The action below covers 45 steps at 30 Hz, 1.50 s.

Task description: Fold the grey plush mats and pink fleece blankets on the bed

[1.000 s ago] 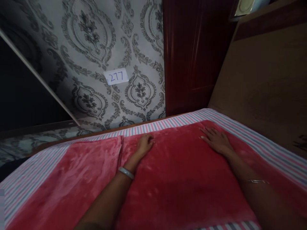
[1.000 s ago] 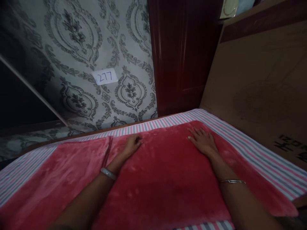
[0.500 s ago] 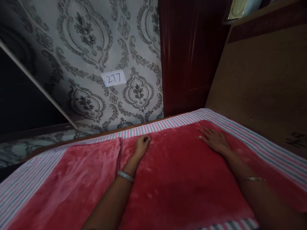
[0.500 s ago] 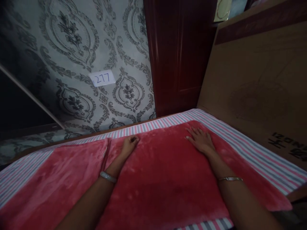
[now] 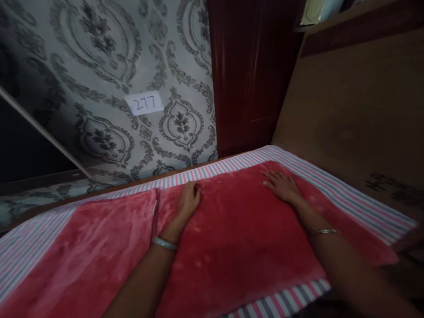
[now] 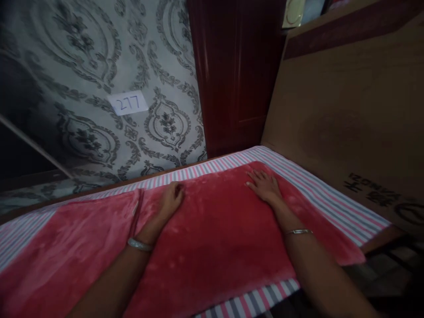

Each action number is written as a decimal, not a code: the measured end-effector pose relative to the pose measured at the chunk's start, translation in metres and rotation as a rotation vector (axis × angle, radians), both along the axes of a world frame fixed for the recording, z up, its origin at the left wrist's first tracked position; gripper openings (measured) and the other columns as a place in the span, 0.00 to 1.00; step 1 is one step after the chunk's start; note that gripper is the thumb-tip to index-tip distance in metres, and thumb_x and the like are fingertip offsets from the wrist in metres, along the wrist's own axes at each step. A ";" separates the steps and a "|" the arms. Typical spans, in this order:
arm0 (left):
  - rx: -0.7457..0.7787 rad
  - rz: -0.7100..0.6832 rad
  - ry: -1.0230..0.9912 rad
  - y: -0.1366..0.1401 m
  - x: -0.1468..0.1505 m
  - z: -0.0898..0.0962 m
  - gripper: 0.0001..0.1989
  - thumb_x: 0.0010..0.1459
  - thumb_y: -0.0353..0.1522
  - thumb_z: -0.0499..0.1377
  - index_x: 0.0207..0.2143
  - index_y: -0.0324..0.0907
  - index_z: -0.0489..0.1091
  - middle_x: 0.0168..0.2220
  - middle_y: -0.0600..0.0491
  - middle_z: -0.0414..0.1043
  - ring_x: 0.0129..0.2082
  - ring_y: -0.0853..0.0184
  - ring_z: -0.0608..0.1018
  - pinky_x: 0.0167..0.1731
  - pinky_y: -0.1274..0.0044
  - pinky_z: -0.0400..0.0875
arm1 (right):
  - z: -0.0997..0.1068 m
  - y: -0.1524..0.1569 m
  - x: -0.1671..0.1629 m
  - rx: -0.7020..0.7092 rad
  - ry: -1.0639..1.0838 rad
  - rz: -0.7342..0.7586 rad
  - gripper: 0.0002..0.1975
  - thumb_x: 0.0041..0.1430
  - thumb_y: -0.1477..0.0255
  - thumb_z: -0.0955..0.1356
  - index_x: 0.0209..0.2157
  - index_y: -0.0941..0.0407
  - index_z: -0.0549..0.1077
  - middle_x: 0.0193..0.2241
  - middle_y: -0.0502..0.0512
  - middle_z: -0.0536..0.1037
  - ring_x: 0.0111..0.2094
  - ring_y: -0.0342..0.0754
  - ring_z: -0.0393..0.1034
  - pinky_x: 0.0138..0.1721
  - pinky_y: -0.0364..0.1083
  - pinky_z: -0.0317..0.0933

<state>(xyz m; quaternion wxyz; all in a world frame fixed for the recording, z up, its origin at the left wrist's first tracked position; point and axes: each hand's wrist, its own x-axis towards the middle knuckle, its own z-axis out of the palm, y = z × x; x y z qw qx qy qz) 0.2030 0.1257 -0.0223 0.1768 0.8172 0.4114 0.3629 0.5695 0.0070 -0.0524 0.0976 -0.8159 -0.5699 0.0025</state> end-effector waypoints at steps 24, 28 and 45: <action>0.097 -0.093 0.713 0.001 0.012 0.001 0.30 0.68 0.42 0.48 0.69 0.45 0.57 0.72 0.46 0.51 0.72 0.53 0.54 0.67 0.54 0.49 | 0.053 -0.057 0.022 0.103 0.180 -0.435 0.24 0.71 0.66 0.59 0.62 0.57 0.69 0.58 0.67 0.73 0.57 0.58 0.68 0.54 0.50 0.62; 0.094 -0.093 0.731 0.000 0.013 0.003 0.30 0.68 0.41 0.46 0.70 0.44 0.56 0.72 0.47 0.49 0.72 0.53 0.52 0.68 0.53 0.48 | 0.056 -0.099 0.041 0.016 0.229 -0.522 0.20 0.70 0.64 0.61 0.52 0.60 0.76 0.50 0.69 0.78 0.49 0.58 0.74 0.43 0.47 0.64; 0.102 -0.098 0.714 0.001 0.013 0.002 0.30 0.68 0.42 0.46 0.69 0.44 0.57 0.72 0.46 0.51 0.72 0.54 0.54 0.67 0.54 0.48 | 0.035 -0.135 0.042 0.076 0.339 -0.427 0.11 0.63 0.70 0.68 0.45 0.60 0.76 0.41 0.63 0.80 0.42 0.52 0.73 0.38 0.43 0.59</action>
